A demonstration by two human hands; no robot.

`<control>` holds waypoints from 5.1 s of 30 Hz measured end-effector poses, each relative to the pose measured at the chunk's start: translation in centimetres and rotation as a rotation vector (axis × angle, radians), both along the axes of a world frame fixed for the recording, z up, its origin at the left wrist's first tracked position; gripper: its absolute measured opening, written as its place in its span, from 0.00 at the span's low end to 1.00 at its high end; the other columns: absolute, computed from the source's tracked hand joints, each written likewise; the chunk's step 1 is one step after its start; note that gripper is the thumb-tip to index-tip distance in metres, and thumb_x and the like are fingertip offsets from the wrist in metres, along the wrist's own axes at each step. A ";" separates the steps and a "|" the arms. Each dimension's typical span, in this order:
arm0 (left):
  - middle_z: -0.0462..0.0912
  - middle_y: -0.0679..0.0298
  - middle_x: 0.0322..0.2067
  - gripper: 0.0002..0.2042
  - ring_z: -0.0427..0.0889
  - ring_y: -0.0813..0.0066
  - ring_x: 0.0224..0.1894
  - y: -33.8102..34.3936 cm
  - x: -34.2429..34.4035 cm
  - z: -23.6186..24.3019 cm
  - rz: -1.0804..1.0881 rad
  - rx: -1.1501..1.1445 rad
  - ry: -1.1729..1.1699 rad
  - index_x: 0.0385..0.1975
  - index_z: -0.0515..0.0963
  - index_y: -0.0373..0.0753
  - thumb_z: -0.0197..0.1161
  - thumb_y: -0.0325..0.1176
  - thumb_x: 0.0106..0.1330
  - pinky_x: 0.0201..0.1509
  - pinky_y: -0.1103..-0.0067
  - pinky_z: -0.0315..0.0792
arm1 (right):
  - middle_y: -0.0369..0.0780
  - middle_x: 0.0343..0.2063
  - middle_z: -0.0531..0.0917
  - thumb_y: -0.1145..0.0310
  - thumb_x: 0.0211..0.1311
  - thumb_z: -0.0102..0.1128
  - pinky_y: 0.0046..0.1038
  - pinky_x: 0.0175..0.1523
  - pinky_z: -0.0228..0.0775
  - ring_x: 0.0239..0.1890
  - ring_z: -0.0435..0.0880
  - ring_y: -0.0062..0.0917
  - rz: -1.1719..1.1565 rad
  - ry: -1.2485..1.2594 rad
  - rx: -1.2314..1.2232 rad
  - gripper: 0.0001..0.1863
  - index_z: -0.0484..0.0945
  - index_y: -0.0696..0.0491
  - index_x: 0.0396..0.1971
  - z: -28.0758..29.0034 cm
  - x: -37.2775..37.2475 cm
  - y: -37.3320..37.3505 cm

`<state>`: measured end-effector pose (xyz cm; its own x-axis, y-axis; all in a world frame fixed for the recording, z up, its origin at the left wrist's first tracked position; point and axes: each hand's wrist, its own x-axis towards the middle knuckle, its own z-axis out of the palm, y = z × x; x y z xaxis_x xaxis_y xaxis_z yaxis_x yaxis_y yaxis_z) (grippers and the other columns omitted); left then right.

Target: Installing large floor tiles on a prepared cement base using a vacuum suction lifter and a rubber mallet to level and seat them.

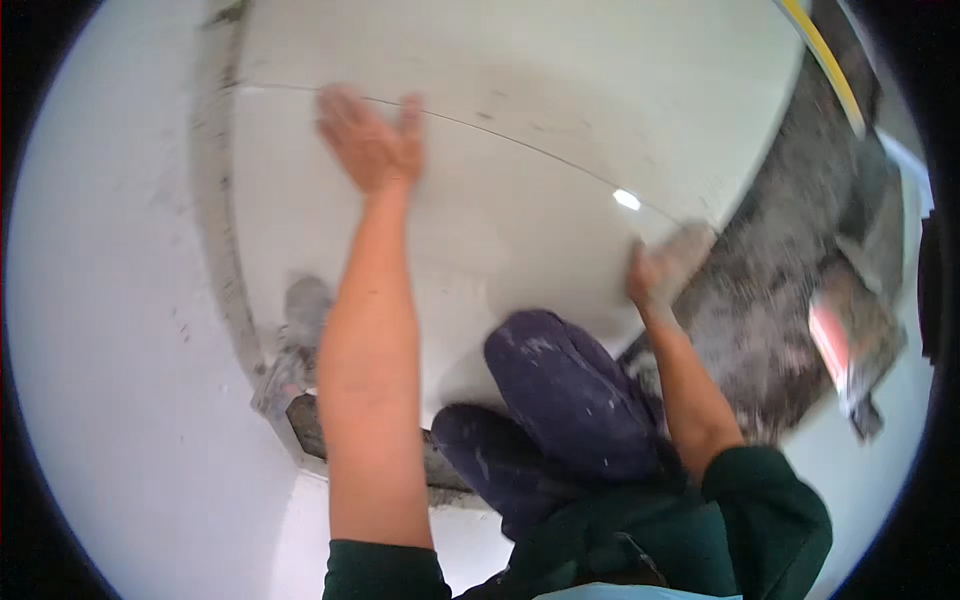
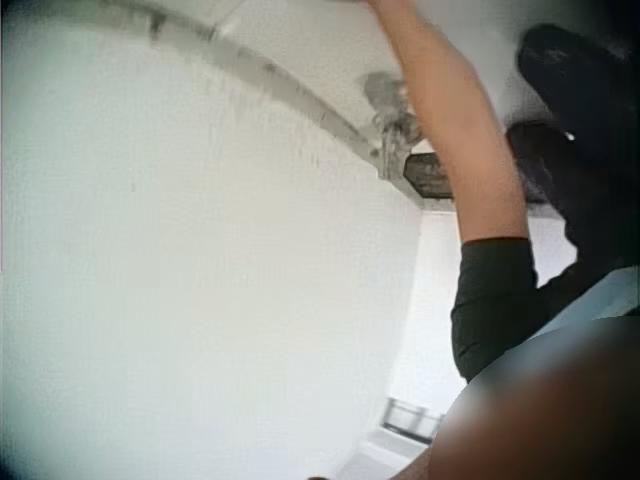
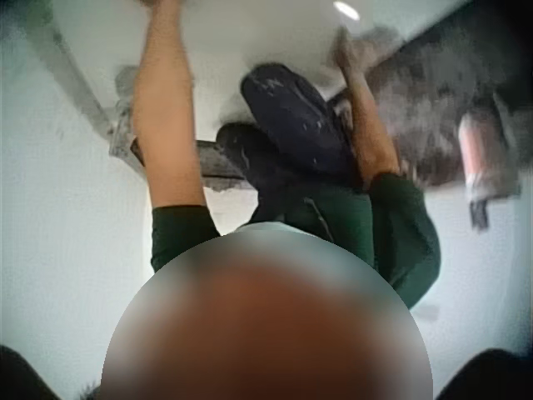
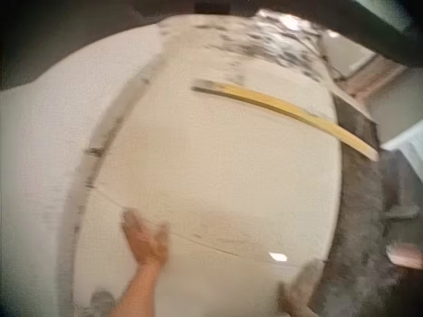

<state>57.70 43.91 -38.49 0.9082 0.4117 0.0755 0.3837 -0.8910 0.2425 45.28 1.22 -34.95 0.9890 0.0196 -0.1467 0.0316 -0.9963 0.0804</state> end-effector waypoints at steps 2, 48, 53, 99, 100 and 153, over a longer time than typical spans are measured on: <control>0.52 0.36 0.74 0.51 0.47 0.44 0.79 2.0 0.2 0.8 0.032 0.043 -0.003 0.73 0.52 0.22 0.50 0.68 0.69 0.81 0.55 0.38 | 0.65 0.75 0.44 0.34 0.70 0.45 0.54 0.80 0.27 0.79 0.37 0.60 -0.014 -0.023 0.082 0.56 0.43 0.73 0.73 -0.2 -0.2 1.0; 0.47 0.53 0.79 0.46 0.40 0.59 0.81 -13.0 -6.4 4.0 -0.056 -0.222 0.192 0.77 0.50 0.34 0.48 0.65 0.70 0.83 0.57 0.31 | 0.62 0.76 0.48 0.40 0.64 0.53 0.59 0.78 0.18 0.81 0.36 0.52 0.596 0.232 0.238 0.53 0.52 0.71 0.72 0.5 4.3 12.5; 0.47 0.48 0.78 0.57 0.41 0.54 0.81 -13.4 -5.1 4.0 0.067 -0.175 0.154 0.76 0.50 0.30 0.53 0.74 0.60 0.82 0.53 0.33 | 0.61 0.76 0.48 0.39 0.63 0.55 0.59 0.78 0.17 0.81 0.36 0.51 0.569 0.270 0.276 0.54 0.51 0.71 0.73 1.1 4.3 12.7; 0.50 0.49 0.78 0.46 0.44 0.56 0.81 -28.5 -11.3 2.5 -0.176 -0.128 0.042 0.76 0.53 0.33 0.49 0.67 0.70 0.83 0.59 0.35 | 0.50 0.27 0.85 0.56 0.67 0.58 0.44 0.39 0.78 0.34 0.88 0.43 0.668 0.938 1.025 0.18 0.83 0.58 0.30 7.9 -5.9 28.3; 0.51 0.48 0.77 0.47 0.45 0.55 0.80 -27.6 -11.7 2.7 -0.127 -0.053 0.026 0.75 0.53 0.31 0.49 0.66 0.70 0.83 0.58 0.36 | 0.50 0.26 0.85 0.56 0.68 0.57 0.45 0.39 0.77 0.33 0.87 0.44 0.583 1.071 1.138 0.19 0.82 0.59 0.31 10.1 -5.5 27.7; 0.48 0.44 0.77 0.51 0.43 0.51 0.80 -29.2 -6.8 1.3 -0.308 0.134 0.034 0.74 0.51 0.26 0.51 0.69 0.68 0.83 0.61 0.37 | 0.31 0.22 0.70 0.49 0.78 0.50 0.22 0.20 0.59 0.18 0.67 0.14 -0.319 0.578 1.246 0.23 0.75 0.59 0.42 7.1 12.2 -11.6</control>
<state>50.89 14.76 -37.16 0.9913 0.1058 0.0781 0.0972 -0.9895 0.1069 57.48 -10.41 -27.85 0.7826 0.2254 -0.5803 -0.4805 -0.3741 -0.7932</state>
